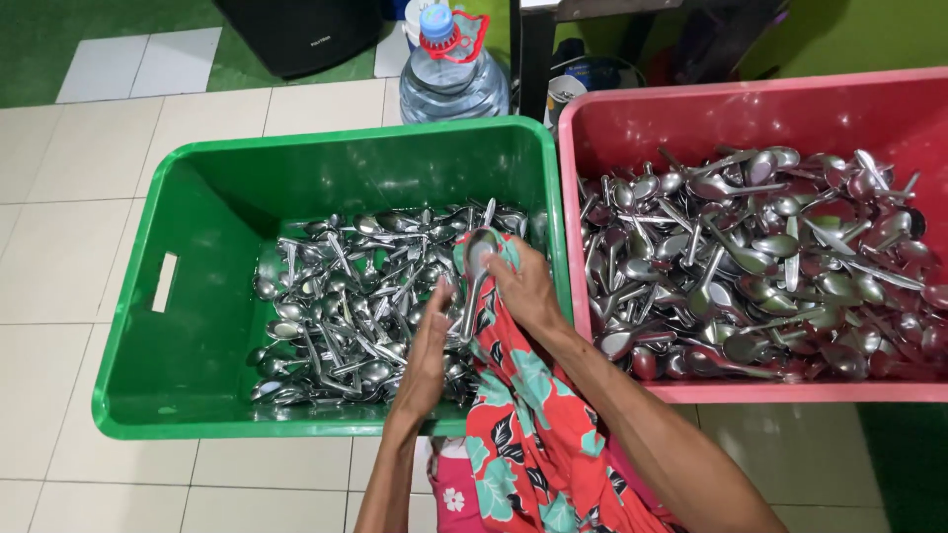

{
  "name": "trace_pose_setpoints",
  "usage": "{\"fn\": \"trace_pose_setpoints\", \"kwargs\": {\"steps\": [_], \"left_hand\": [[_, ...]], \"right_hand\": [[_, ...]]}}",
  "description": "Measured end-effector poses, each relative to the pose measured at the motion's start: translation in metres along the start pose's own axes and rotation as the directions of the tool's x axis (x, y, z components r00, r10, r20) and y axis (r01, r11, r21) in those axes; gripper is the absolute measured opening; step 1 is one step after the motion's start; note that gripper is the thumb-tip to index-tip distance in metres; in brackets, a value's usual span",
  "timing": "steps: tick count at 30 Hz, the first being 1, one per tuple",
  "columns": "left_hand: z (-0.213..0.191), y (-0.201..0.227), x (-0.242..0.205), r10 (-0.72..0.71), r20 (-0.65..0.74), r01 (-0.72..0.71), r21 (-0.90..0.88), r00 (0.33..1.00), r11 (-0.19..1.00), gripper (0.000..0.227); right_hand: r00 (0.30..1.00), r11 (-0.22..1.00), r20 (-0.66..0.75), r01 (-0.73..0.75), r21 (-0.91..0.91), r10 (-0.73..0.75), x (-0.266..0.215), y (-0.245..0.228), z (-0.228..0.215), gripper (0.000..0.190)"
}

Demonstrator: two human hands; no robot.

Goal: Wipe metal spoons clean using a patterned cloth and sort them into a separate bin.

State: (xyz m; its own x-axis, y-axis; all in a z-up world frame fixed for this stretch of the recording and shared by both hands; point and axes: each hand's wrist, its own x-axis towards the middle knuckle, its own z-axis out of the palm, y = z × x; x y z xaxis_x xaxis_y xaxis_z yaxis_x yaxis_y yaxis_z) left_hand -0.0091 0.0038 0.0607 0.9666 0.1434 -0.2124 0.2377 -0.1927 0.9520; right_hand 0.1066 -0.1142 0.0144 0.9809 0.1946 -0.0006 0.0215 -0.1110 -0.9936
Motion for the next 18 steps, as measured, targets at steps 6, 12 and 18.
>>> {"fn": "trace_pose_setpoints", "kwargs": {"steps": [6,12,18], "left_hand": [[0.002,-0.047,0.003,-0.112,0.132,0.118,-0.037,0.985,0.992,0.064],[0.013,0.001,0.040,0.037,-0.180,-0.117,-0.459,0.983,0.880,0.077],[0.022,-0.040,0.074,-0.082,-0.294,-0.199,-0.802,0.952,0.563,0.054]], "right_hand": [[1.000,0.999,-0.003,0.026,0.032,-0.026,0.003,0.016,-0.003,0.035],[0.977,0.976,0.199,0.115,-0.188,-0.076,-0.008,0.007,0.010,0.034],[0.965,0.912,0.237,0.192,-0.363,-0.109,-0.016,0.011,0.010,0.036]]}}
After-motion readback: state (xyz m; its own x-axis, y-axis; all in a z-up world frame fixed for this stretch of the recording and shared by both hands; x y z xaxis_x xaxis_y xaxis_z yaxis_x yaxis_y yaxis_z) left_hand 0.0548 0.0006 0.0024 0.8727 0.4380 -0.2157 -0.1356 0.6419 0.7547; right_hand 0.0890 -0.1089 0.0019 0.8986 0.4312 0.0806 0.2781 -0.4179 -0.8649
